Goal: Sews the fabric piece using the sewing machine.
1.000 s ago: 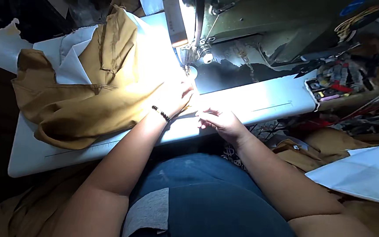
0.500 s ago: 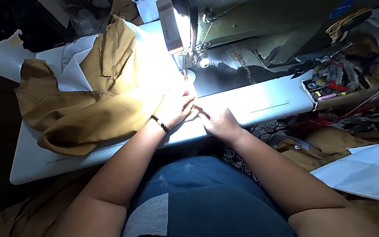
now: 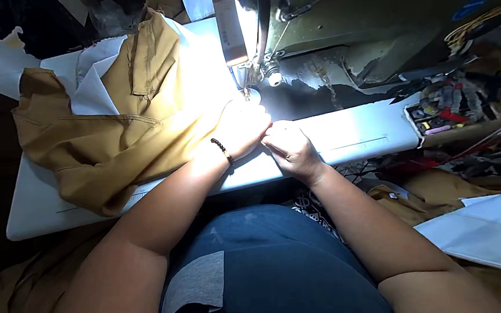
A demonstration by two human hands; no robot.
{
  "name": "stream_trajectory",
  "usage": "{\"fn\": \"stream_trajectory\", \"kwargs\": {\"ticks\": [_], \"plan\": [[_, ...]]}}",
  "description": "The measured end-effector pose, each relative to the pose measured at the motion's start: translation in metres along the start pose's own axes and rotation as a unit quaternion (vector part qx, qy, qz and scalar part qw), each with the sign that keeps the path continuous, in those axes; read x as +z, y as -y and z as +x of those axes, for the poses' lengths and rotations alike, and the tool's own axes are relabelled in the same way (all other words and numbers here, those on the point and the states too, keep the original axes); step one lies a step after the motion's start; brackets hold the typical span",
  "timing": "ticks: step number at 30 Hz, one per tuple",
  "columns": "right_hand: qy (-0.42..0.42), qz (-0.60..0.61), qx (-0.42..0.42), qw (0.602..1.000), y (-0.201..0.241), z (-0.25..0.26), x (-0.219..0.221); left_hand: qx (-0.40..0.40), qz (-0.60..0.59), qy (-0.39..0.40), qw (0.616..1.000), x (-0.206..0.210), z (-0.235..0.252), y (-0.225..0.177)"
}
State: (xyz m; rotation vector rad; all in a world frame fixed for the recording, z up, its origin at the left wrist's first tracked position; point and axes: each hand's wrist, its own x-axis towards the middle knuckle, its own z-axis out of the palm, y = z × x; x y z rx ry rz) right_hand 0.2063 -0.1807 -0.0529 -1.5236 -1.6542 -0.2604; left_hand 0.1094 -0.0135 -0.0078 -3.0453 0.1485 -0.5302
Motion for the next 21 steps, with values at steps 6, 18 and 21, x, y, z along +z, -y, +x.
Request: {"fn": "stream_trajectory", "kwargs": {"ticks": [6,18,21], "plan": [[0.084,-0.006,0.033,0.996,0.006,0.002,-0.004,-0.065,-0.155,-0.018,0.986,0.006,-0.043,-0.014],[0.180,-0.018,0.079,0.980,-0.022,0.051,-0.002,-0.073,-0.220,-0.005,0.973,0.014,-0.044,0.033],[0.167,-0.036,0.079,0.982,-0.036,0.060,0.009,-0.089,-0.188,0.010,0.978,0.017,-0.035,0.045]]}}
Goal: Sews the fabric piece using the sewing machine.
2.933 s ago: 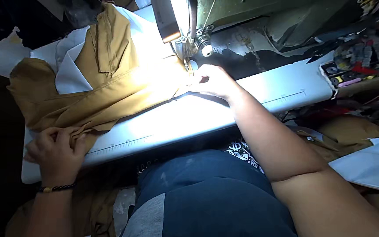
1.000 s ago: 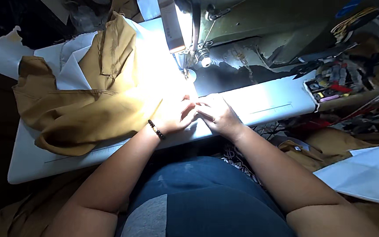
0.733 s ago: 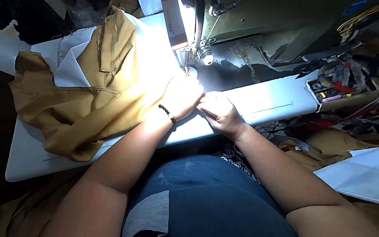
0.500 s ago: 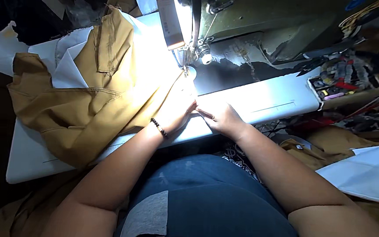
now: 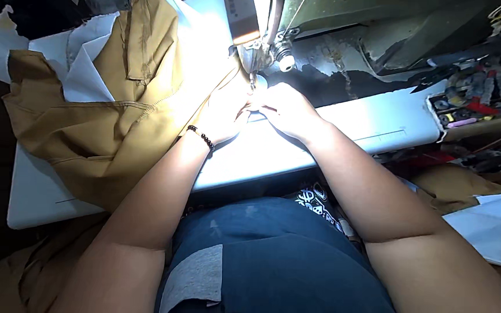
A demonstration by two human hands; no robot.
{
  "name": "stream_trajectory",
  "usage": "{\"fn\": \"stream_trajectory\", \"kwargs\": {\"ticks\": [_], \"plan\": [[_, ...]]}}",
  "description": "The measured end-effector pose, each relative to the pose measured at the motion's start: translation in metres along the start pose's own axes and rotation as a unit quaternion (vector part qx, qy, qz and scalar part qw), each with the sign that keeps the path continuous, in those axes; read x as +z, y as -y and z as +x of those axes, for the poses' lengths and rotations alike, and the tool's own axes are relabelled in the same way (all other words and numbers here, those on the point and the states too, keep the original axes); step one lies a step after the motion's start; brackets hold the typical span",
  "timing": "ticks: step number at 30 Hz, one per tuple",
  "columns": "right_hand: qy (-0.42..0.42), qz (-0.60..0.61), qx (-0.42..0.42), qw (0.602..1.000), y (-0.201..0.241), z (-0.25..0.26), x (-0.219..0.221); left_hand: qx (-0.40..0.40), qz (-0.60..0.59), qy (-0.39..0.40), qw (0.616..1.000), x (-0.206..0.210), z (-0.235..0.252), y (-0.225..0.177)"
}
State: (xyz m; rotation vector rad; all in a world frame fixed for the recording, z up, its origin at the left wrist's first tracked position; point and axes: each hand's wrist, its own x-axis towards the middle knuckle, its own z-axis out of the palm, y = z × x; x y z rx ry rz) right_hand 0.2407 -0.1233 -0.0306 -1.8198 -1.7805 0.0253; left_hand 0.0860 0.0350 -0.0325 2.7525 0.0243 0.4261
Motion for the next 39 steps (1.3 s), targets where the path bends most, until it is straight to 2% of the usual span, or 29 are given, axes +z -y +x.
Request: {"fn": "stream_trajectory", "kwargs": {"ticks": [3,5,7,9,12,14,16,17,18,19,20,21,22,23,24,25,27,32,39], "plan": [[-0.015,0.011,0.019,1.000,0.001,0.001,0.001,-0.042,0.035,0.012,0.998,-0.003,0.004,-0.003],[-0.005,0.061,0.052,0.997,0.006,-0.005,-0.005,-0.076,0.036,-0.002,0.996,-0.004,0.003,-0.011],[-0.003,0.134,0.127,0.983,0.008,-0.006,-0.009,-0.106,0.002,-0.024,0.994,-0.003,0.001,-0.014],[-0.019,0.225,0.228,0.947,0.015,0.001,-0.013,-0.122,-0.036,-0.030,0.991,-0.007,0.005,-0.016],[-0.034,0.411,0.333,0.848,0.027,0.023,-0.018,-0.102,-0.033,-0.052,0.993,-0.014,0.015,-0.017],[-0.026,0.572,0.327,0.752,0.032,0.021,-0.018,-0.098,0.000,-0.013,0.995,-0.024,0.017,-0.023],[-0.019,0.683,0.323,0.655,0.049,0.004,-0.012,-0.077,0.032,0.034,0.996,-0.027,0.012,-0.026],[-0.005,0.694,0.332,0.638,0.060,-0.007,-0.010,-0.049,0.058,0.043,0.996,-0.023,0.007,-0.024],[0.002,0.682,0.340,0.648,0.069,-0.019,-0.008,-0.029,0.087,0.052,0.994,-0.019,0.002,-0.023],[0.004,0.655,0.333,0.678,0.074,-0.030,-0.007,-0.013,0.107,0.060,0.992,-0.015,-0.002,-0.023],[0.005,0.610,0.313,0.728,0.073,-0.038,-0.007,-0.003,0.112,0.064,0.992,-0.011,-0.006,-0.025],[-0.001,0.528,0.283,0.801,0.068,-0.041,-0.007,-0.001,0.107,0.075,0.991,-0.009,-0.008,-0.027],[-0.018,0.401,0.243,0.883,0.061,-0.040,-0.008,0.001,0.096,0.080,0.992,-0.008,-0.009,-0.026],[-0.036,0.250,0.197,0.947,0.052,-0.037,-0.007,0.001,0.081,0.080,0.993,-0.007,-0.010,-0.025],[-0.048,0.138,0.150,0.978,0.043,-0.034,-0.006,0.005,0.076,0.069,0.995,-0.006,-0.009,-0.023],[-0.057,0.074,0.101,0.990,0.033,-0.030,-0.002,0.007,0.075,0.063,0.995,-0.007,-0.006,-0.023],[-0.072,0.030,0.053,0.996,0.022,-0.025,0.004,-0.011,0.078,0.085,0.993,-0.011,0.000,-0.024],[-0.112,0.018,0.047,0.992,0.020,-0.027,0.008,-0.037,0.066,0.096,0.992,-0.009,0.004,-0.021],[-0.161,0.064,-0.027,0.984,0.015,-0.028,0.011,-0.013,0.108,-0.003,0.994,-0.002,0.016,-0.021]]}}
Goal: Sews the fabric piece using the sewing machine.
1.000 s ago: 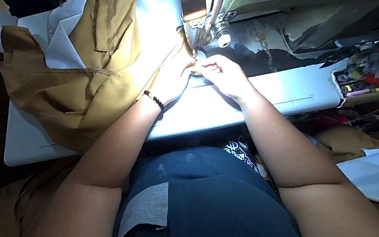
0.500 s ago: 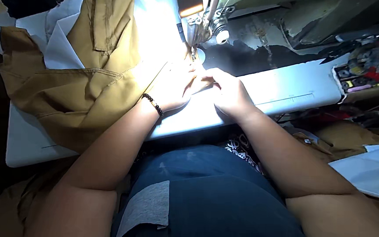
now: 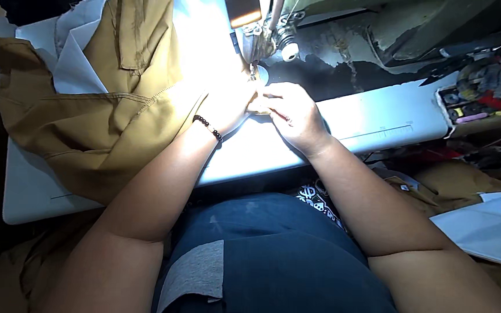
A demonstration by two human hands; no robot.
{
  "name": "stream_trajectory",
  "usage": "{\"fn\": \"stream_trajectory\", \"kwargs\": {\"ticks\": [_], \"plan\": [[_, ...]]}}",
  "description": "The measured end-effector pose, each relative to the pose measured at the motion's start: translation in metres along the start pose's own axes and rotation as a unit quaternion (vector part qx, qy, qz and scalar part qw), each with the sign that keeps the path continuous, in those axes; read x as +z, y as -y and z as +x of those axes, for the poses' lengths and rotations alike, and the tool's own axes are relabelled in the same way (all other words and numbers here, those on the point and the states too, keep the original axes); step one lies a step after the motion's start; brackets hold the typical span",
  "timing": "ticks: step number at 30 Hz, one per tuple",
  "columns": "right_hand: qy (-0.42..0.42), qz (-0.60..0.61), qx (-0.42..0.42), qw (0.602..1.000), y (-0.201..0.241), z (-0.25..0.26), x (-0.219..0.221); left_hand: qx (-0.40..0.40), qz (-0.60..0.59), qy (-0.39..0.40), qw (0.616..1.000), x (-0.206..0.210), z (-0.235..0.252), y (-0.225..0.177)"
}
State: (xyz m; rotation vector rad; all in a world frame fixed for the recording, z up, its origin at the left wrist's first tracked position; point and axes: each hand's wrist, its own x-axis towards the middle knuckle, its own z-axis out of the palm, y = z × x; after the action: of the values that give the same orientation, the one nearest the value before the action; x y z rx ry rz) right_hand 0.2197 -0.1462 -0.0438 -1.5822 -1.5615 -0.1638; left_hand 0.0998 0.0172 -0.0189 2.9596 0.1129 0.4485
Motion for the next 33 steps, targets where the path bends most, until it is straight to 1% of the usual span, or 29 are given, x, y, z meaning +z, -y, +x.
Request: {"fn": "stream_trajectory", "kwargs": {"ticks": [2,3,5,9,12,15,18,21,22,25,26,27,29,30,32,33], "plan": [[-0.001,-0.001,-0.015,1.000,-0.001,-0.001,0.001,0.015,0.023,-0.008,1.000,0.001,0.001,-0.001],[0.005,-0.004,-0.015,1.000,-0.001,-0.002,0.001,0.011,0.023,0.008,1.000,0.001,-0.002,-0.003],[0.045,-0.015,0.003,0.999,0.000,-0.003,-0.002,-0.013,-0.015,0.054,0.998,-0.002,-0.010,-0.003],[0.088,-0.004,0.038,0.995,0.002,-0.001,-0.004,-0.023,-0.060,0.078,0.995,0.000,-0.026,0.007],[0.111,-0.018,0.028,0.993,0.001,0.007,-0.008,-0.030,-0.062,0.099,0.993,-0.004,-0.022,0.013],[0.141,-0.021,0.025,0.990,-0.001,0.016,-0.012,-0.022,-0.072,0.102,0.992,-0.003,-0.017,0.019],[0.153,-0.038,0.025,0.987,-0.007,0.025,-0.011,-0.024,-0.075,0.101,0.992,0.000,-0.008,0.028],[0.179,-0.050,0.057,0.981,-0.017,0.039,-0.008,-0.055,-0.061,0.104,0.991,-0.004,0.005,0.035],[0.182,-0.050,0.068,0.980,-0.020,0.043,-0.005,-0.061,-0.051,0.102,0.992,-0.006,0.010,0.037],[0.158,-0.058,0.080,0.982,-0.026,0.042,0.002,-0.083,-0.024,0.109,0.990,-0.007,0.017,0.038],[0.167,-0.068,0.081,0.980,-0.025,0.041,0.001,-0.085,-0.024,0.109,0.990,-0.006,0.018,0.039],[0.193,-0.078,0.083,0.974,-0.021,0.038,-0.003,-0.084,-0.028,0.102,0.991,-0.004,0.017,0.040],[0.272,-0.086,0.090,0.954,-0.009,0.033,-0.022,-0.082,-0.044,0.095,0.991,-0.004,0.016,0.039],[0.265,-0.072,0.080,0.958,-0.004,0.030,-0.036,-0.081,-0.043,0.089,0.992,-0.004,0.016,0.039],[0.169,-0.043,0.040,0.984,0.000,0.029,-0.078,-0.085,-0.050,0.085,0.992,-0.002,0.014,0.039],[0.122,-0.042,0.005,0.992,-0.009,0.033,-0.110,-0.087,-0.057,0.078,0.992,-0.001,0.014,0.040]]}}
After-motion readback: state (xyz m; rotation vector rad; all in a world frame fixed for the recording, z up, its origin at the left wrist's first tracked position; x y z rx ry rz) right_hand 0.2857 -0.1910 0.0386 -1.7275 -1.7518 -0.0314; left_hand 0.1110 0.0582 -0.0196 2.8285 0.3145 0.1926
